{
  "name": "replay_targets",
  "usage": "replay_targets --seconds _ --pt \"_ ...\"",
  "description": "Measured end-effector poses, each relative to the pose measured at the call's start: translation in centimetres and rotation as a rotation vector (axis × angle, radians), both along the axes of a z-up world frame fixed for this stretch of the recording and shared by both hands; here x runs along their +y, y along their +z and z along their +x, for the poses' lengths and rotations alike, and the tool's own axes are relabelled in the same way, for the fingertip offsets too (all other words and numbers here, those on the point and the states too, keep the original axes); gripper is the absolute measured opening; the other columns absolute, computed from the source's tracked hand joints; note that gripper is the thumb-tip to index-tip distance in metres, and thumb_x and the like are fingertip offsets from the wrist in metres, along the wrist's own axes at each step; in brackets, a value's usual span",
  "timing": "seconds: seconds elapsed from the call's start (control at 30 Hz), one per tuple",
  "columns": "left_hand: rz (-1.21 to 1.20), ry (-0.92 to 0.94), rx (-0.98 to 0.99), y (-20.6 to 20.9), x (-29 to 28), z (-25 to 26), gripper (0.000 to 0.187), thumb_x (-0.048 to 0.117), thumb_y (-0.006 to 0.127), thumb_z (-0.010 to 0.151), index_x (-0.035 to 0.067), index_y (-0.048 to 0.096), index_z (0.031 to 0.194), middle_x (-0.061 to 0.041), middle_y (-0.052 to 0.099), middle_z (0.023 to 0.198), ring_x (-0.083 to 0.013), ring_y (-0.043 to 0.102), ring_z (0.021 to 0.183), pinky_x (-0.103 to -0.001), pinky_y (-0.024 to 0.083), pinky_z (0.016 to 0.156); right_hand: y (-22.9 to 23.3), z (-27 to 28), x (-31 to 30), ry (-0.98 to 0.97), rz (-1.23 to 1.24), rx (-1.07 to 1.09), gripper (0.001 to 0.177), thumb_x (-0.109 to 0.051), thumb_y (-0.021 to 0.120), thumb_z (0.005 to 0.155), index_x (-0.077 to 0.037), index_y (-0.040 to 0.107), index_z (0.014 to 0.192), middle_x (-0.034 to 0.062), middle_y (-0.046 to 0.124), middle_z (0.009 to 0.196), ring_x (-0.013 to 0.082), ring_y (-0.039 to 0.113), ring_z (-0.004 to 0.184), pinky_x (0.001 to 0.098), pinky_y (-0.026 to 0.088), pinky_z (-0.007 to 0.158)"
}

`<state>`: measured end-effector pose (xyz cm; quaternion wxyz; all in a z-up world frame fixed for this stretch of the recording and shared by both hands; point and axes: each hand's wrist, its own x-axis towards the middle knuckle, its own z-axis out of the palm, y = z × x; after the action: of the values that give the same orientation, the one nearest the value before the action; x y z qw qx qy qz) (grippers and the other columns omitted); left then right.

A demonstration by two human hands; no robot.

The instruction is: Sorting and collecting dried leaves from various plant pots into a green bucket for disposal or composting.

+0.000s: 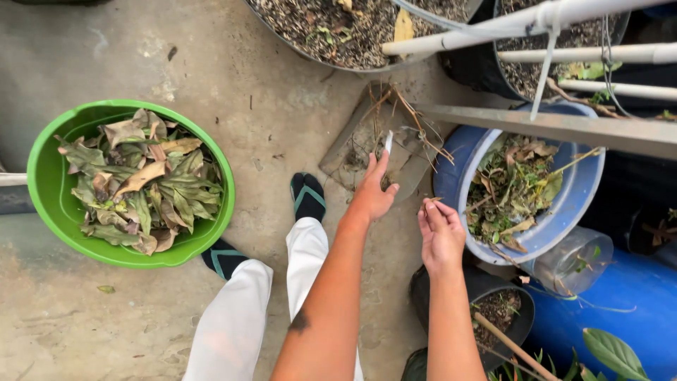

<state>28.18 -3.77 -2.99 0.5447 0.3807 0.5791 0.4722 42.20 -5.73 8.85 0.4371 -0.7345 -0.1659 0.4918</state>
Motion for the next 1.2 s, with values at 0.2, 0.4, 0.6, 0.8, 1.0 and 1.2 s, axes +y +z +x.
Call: replay_targets --seconds 0.2,0.4,0.6,0.8,1.0,1.2 --pt "-0.45 -0.002 -0.401 -2.4 -5.2 -3.5 0.061 0.017 0.067 0.093 0.015 0.05 0.151 -0.014 0.067 0.139 -0.0232 0.071 0.115 -0.033 0.056 0.094 -1.4 -1.5 -5.1 0.086 -0.135 -0.027 0.019 -0.002 0.073 0.091 -0.005 0.063 0.106 0.0106 0.074 0.106 0.0175 0.07 0.094 0.0299 0.058 0.079" --pt "-0.569 0.502 -0.564 -3.0 -13.1 -17.2 0.035 0.017 0.057 0.1 0.01 0.058 0.135 -0.007 0.068 0.122 -0.0157 0.071 0.095 -0.029 0.055 0.074 -3.8 -18.6 -5.9 0.534 -0.321 -0.055 0.028 -0.005 0.071 0.088 -0.009 0.062 0.115 0.0049 0.073 0.097 0.0129 0.071 0.088 0.0274 0.056 0.07" --pt "-0.508 0.865 -0.165 -4.4 -19.6 -29.9 0.03 0.015 0.056 0.104 0.008 0.058 0.132 -0.007 0.066 0.116 -0.016 0.068 0.091 -0.028 0.053 0.07 -14.5 -32.3 -8.6 0.891 -0.161 0.289 0.031 -0.009 0.068 0.101 0.009 0.066 0.126 0.0143 0.074 0.112 0.022 0.072 0.1 0.0366 0.061 0.09" --pt "-0.603 0.974 -0.018 -2.0 -23.1 -35.3 0.043 0.008 0.055 0.098 0.01 0.052 0.14 -0.007 0.058 0.127 -0.0146 0.066 0.095 -0.029 0.054 0.07 -13.5 -38.3 -5.1 1.696 -0.359 -0.117 0.079 -0.02 0.066 0.098 -0.015 0.021 0.163 0.0186 0.042 0.155 0.0305 0.042 0.141 0.04 0.037 0.111" --pt "-0.532 0.755 -0.149 -1.7 -19.6 -31.6 0.043 0.007 0.056 0.098 0.01 0.051 0.141 -0.007 0.06 0.126 -0.0146 0.065 0.094 -0.029 0.054 0.073 -12.0 -32.3 1.7 1.39 0.089 -0.523 0.045 -0.013 0.07 0.09 -0.009 0.062 0.134 0.0175 0.062 0.129 0.0302 0.063 0.117 0.0386 0.052 0.099" --pt "-0.243 0.505 -0.095 0.4 -7.1 -25.8 0.038 0.002 0.057 0.096 0.008 0.058 0.134 -0.008 0.062 0.121 -0.0153 0.066 0.093 -0.029 0.056 0.081 -6.4 -26.7 16.5 1.026 0.395 -0.844 0.021 -0.003 0.061 0.091 -0.006 0.068 0.111 0.0138 0.063 0.111 0.0258 0.069 0.102 0.0337 0.059 0.084"
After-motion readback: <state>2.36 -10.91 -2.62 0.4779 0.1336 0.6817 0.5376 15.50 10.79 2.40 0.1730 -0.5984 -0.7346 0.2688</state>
